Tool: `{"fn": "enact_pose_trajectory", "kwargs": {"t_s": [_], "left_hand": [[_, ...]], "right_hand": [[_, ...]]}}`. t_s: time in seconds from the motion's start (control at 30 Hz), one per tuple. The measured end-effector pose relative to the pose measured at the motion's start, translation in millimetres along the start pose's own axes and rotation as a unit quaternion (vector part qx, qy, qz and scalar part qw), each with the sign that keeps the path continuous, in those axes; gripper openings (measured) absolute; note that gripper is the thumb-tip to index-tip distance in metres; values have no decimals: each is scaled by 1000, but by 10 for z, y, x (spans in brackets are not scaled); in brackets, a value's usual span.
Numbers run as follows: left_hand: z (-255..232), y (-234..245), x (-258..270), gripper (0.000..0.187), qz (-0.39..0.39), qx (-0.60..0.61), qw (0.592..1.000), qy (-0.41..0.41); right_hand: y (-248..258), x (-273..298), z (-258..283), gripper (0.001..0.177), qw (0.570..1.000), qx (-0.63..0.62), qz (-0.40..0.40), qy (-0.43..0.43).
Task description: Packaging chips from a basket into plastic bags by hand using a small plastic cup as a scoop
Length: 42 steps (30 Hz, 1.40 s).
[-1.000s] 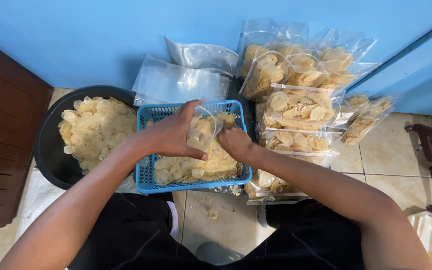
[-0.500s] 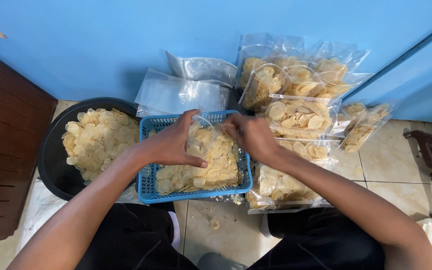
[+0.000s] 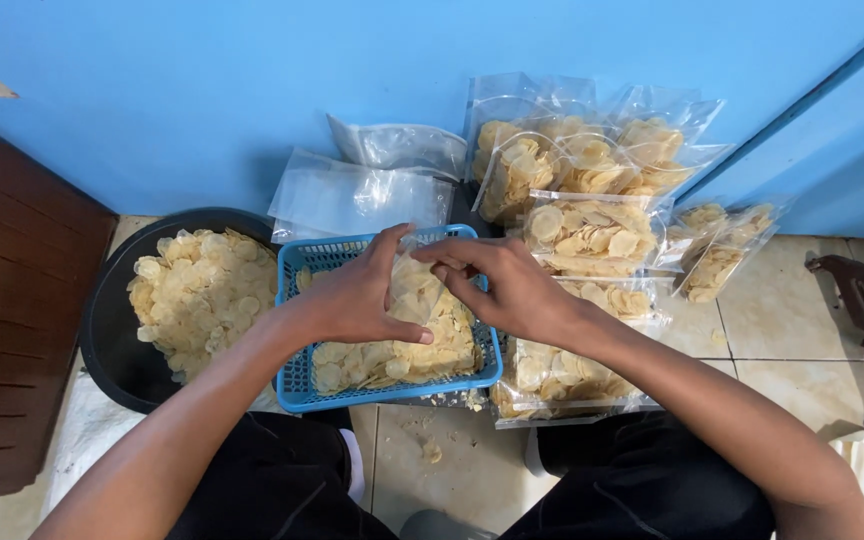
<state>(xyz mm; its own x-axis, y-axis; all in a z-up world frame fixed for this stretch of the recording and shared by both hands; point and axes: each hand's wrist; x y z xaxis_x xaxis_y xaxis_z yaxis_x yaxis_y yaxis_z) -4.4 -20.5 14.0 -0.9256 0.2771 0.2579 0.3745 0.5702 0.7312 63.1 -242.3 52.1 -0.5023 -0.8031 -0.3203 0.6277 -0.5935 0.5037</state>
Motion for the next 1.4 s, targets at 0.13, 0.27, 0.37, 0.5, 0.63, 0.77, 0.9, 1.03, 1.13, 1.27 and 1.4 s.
{"fn": "enact_pose_trajectory", "kwargs": {"t_s": [0.13,0.27,0.37,0.5,0.63,0.77,0.9,1.03,1.13,1.27,1.4], "left_hand": [[47,-26,19,134,1,1,1000,6],[90,-12,44,131,-11,-1,1000,9],[92,30,92,130,-18,10,1000,11],[168,44,83,130,-14,14,999,32],[177,17,21,128,-8,12,999,31],[199,0,-92,129,2,10,999,33],[186,14,-57,129,5,10,999,34],[235,50,-31,130,-1,14,999,36],[254,67,-19,132,0,18,998,54],[224,84,1,132,-10,6,999,44],[179,95,8,131,-7,3,999,44]], "right_hand": [[16,-37,-53,26,999,1,-13,32],[-51,-16,-613,18,987,-20,-160,25],[-217,37,-1199,16,986,-21,-165,-18],[-580,204,-1734,26,986,144,32,-71],[-714,141,-1350,38,915,344,199,-62],[-1030,158,-1834,21,902,388,188,2],[-1204,297,-2273,12,890,435,125,48],[-904,275,-2214,13,915,391,96,-15],[-613,170,-1764,30,979,165,50,-109],[-417,149,-1852,30,988,45,5,-148],[-304,195,-1845,26,982,-12,-45,-185]]}}
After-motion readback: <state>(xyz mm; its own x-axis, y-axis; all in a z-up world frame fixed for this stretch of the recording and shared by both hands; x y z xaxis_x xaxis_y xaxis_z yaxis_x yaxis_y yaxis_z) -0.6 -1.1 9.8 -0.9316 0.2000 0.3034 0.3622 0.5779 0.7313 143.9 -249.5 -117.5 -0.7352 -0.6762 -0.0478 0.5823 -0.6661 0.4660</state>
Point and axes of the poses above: each hand's wrist, its own x-axis away from the middle knuckle, its own y-axis out of the back of the hand, z = x × y, and after that the axes turned 6 degrees about -x, right-handed
